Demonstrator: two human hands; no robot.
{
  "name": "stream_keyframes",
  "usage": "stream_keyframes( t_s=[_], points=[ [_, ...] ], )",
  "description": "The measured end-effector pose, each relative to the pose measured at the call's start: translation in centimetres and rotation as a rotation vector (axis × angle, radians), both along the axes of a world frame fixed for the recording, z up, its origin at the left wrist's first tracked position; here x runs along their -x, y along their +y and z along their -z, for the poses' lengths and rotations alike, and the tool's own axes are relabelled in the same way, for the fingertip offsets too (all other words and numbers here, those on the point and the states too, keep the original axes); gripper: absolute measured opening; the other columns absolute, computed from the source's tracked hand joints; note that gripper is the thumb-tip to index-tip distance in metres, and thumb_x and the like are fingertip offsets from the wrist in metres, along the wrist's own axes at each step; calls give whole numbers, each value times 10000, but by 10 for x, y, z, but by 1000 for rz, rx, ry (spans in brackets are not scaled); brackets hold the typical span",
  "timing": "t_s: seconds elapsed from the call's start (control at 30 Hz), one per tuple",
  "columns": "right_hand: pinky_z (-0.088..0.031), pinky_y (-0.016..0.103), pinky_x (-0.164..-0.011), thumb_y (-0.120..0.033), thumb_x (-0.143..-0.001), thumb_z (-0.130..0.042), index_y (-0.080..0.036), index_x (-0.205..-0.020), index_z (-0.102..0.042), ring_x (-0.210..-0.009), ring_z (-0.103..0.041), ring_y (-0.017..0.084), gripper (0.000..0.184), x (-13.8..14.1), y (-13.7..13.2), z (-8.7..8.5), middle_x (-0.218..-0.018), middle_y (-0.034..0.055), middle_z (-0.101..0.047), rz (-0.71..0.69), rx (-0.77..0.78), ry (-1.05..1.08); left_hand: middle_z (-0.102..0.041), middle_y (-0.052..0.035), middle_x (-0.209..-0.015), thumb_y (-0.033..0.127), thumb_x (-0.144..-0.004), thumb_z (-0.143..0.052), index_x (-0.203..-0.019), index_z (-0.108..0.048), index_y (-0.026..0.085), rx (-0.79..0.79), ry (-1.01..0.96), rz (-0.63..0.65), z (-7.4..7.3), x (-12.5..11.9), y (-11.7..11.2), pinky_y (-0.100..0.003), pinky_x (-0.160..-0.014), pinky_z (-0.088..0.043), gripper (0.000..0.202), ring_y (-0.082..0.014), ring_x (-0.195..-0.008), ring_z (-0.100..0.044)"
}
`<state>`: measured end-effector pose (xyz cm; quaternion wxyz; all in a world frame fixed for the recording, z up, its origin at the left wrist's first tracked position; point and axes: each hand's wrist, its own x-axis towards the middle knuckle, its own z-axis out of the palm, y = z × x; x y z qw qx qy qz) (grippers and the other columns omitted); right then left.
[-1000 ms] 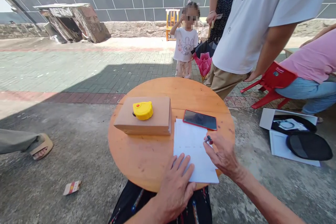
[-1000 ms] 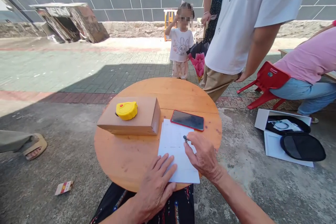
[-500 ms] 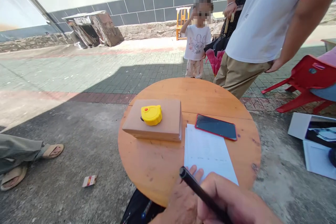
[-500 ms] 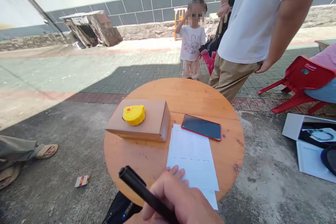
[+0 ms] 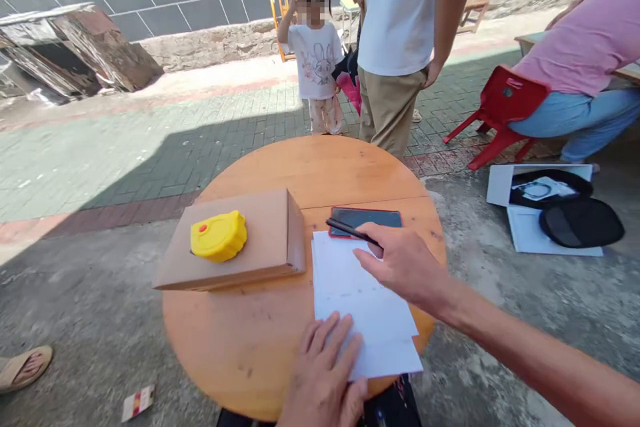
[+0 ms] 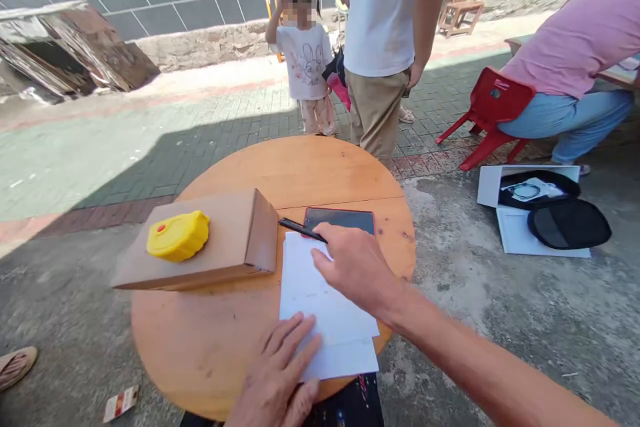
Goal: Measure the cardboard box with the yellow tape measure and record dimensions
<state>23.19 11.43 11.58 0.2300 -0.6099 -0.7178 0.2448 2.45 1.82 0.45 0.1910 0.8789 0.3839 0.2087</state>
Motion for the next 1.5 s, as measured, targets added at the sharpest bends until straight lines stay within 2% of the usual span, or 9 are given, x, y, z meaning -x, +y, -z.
stream_keyframes(
  t_s=[0.07, 0.2, 0.37, 0.7, 0.8, 0.97, 1.1, 1.3, 1.5],
  points=[
    [-393, 294, -569, -259, -819, -619, -189, -1140, -680, -678, -657, 222, 334, -25, 25, 26, -715, 26, -709, 83, 24, -266, -657, -119, -1267, 260, -887, -565, -1210, -626, 203, -69, 16, -43, -9, -6, 10, -469, -879, -546, 334, -283, -1077, -622],
    [-460, 334, -644, -333, -871, -630, -142, -1385, -523, -870, -714, 311, 559, -39, 50, 61, -912, 94, -767, -16, 50, -517, -627, -95, -1303, 104, -870, -515, -1136, -626, 193, -114, 77, -143, -23, -24, 40, -470, -916, -517, 301, -278, -1114, -562],
    [-527, 377, -737, -342, -886, -630, -186, -1349, -568, -994, -710, 324, 492, -33, 57, 67, -1117, 108, -754, -47, 66, -558, -567, -78, -1386, 193, -875, -564, -1154, -601, 198, -64, 153, -63, -15, -34, 69, -498, -952, -484, 282, -306, -1181, -510],
    [-547, 394, -762, -295, -908, -598, -226, -1357, -579, -1026, -704, 319, 454, -39, 71, 75, -1214, 90, -717, -91, 64, -559, -559, -54, -1381, 276, -912, -554, -1170, -573, 220, -26, 66, -13, -4, -25, 75, -460, -977, -433, 264, -280, -1186, -489],
    [-528, 356, -709, -319, -871, -641, -211, -1300, -621, -894, -726, 291, 443, -37, 65, 70, -1050, 72, -764, -35, 17, -454, -555, -55, -1381, 278, -916, -549, -1174, -567, 218, -19, 70, -7, -5, -24, 77, -456, -973, -433, 266, -277, -1181, -488],
    [-462, 261, -557, -497, -928, -500, -213, -790, -705, -593, -628, 176, 377, -30, 41, 43, -649, -4, -667, 197, -145, -3, -560, -52, -1362, 269, -897, -565, -1138, -568, 210, -3, 46, 0, -5, -23, 77, -448, -967, -438, 248, -271, -1169, -490],
    [-499, 230, -628, -529, -942, -462, -241, -857, -735, -761, -658, 183, 406, -22, 14, 31, -831, 12, -710, 316, -173, 243, -570, -53, -1333, 253, -881, -575, -1079, -577, 206, -14, 17, -3, -4, -23, 79, -447, -943, -449, 204, -269, -1141, -499],
    [-442, 224, -442, -575, -918, -500, -210, -772, -740, -540, -592, 159, 461, -9, -25, 52, -625, 12, -653, 340, 76, 342, -588, -55, -1285, 230, -878, -573, -1021, -575, 200, -24, 1, -10, -5, -24, 79, -436, -924, -459, 146, -259, -1119, -507],
    [-544, 240, -572, -436, -865, -660, -211, -923, -765, -552, -644, 162, 255, 7, -25, 54, -577, 2, -677, 279, -126, 502, -597, -38, -1252, 238, -877, -577, -1020, -574, 209, -27, -13, -12, -2, -24, 79, -423, -904, -467, 147, -243, -1091, -510]
  ],
)
